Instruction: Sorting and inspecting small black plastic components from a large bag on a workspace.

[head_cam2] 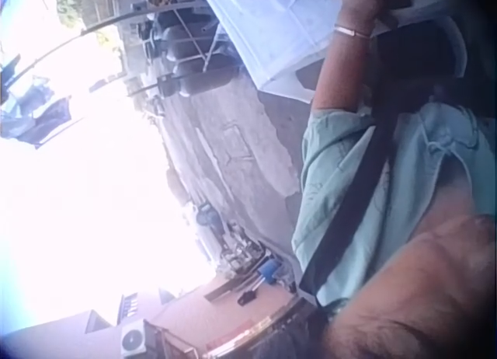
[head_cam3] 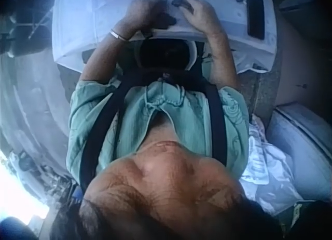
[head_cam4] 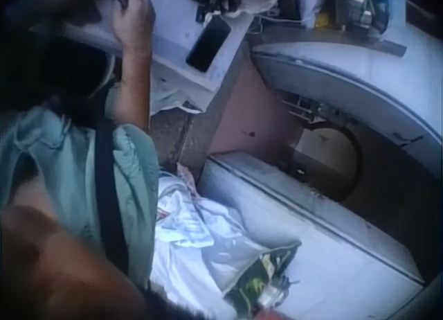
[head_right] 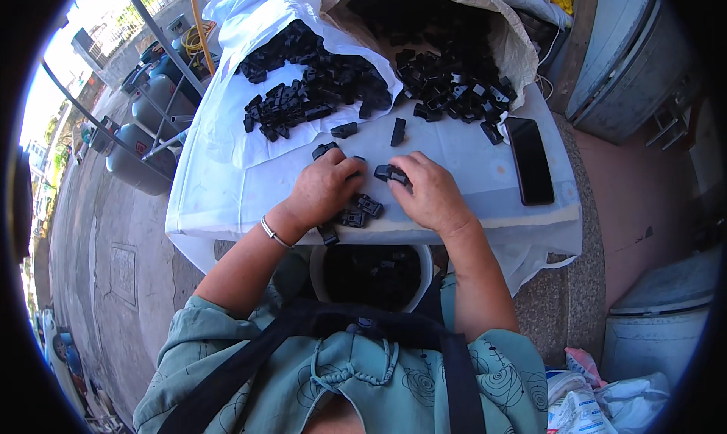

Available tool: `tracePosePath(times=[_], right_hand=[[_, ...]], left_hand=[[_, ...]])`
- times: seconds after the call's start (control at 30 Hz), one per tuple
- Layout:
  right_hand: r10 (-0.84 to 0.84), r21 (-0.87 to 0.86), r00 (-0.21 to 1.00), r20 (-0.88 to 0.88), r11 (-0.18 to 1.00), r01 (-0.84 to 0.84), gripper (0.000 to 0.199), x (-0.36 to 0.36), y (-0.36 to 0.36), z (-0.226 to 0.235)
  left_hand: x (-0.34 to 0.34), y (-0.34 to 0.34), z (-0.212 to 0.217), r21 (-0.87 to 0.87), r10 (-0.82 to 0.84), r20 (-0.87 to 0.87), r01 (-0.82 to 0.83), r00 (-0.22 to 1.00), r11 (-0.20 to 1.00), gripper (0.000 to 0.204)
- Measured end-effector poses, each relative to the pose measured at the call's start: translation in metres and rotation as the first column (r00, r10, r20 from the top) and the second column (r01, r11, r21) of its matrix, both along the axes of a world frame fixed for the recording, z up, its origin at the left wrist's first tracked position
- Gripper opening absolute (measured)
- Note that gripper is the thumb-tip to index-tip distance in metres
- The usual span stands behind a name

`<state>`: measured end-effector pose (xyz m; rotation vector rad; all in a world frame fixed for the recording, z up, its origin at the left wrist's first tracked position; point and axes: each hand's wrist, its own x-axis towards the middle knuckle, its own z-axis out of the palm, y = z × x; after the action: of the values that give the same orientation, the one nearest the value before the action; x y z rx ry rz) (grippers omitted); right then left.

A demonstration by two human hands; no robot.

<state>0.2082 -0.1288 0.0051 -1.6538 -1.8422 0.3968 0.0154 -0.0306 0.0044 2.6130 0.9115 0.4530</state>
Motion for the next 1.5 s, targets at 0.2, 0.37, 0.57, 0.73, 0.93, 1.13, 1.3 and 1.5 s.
tracePosePath(times=[0.2,0.37,0.57,0.73,0.93,1.13,1.3,1.5], right_hand=[[-0.006,0.292,0.98,-0.199,0.954,0.065,0.032,-0.018,0.014,-0.01],[0.091,0.392,0.995,0.037,0.915,-0.098,0.024,-0.024,0.025,-0.02],[0.033,0.355,0.979,0.201,0.929,-0.104,0.023,-0.028,0.015,-0.011],[0.054,0.17,0.99,0.129,0.982,-0.076,0.025,-0.022,0.016,-0.012],[-0.182,0.311,0.965,0.191,0.943,0.116,0.034,0.0,0.038,-0.013],[-0.251,0.175,0.902,0.352,0.964,0.2,0.037,0.015,0.057,-0.016],[-0.203,0.132,0.964,0.172,0.974,0.182,0.024,0.009,0.05,-0.008],[-0.293,0.046,0.95,0.111,0.956,0.29,0.024,0.007,0.038,-0.011]], left_hand=[[-0.01,0.012,-0.013,0.055,-0.207,0.317,0.2,0.926,0.978,0.054],[-0.011,0.014,-0.014,-0.214,-0.054,0.307,0.124,0.95,0.969,0.074],[-0.013,0.015,-0.01,-0.128,-0.091,0.274,0.13,0.957,0.983,0.064],[-0.028,0.023,0.002,-0.041,0.006,0.342,0.008,0.94,0.999,0.045],[-0.023,0.045,-0.014,0.063,0.085,0.228,-0.101,0.97,0.993,0.023],[-0.009,0.029,-0.016,0.104,-0.14,0.36,0.109,0.922,0.989,0.012],[-0.008,0.034,-0.015,-0.036,-0.018,0.303,0.03,0.953,0.999,0.023],[-0.009,0.027,-0.015,-0.118,-0.114,0.276,0.151,0.954,0.981,0.034]])
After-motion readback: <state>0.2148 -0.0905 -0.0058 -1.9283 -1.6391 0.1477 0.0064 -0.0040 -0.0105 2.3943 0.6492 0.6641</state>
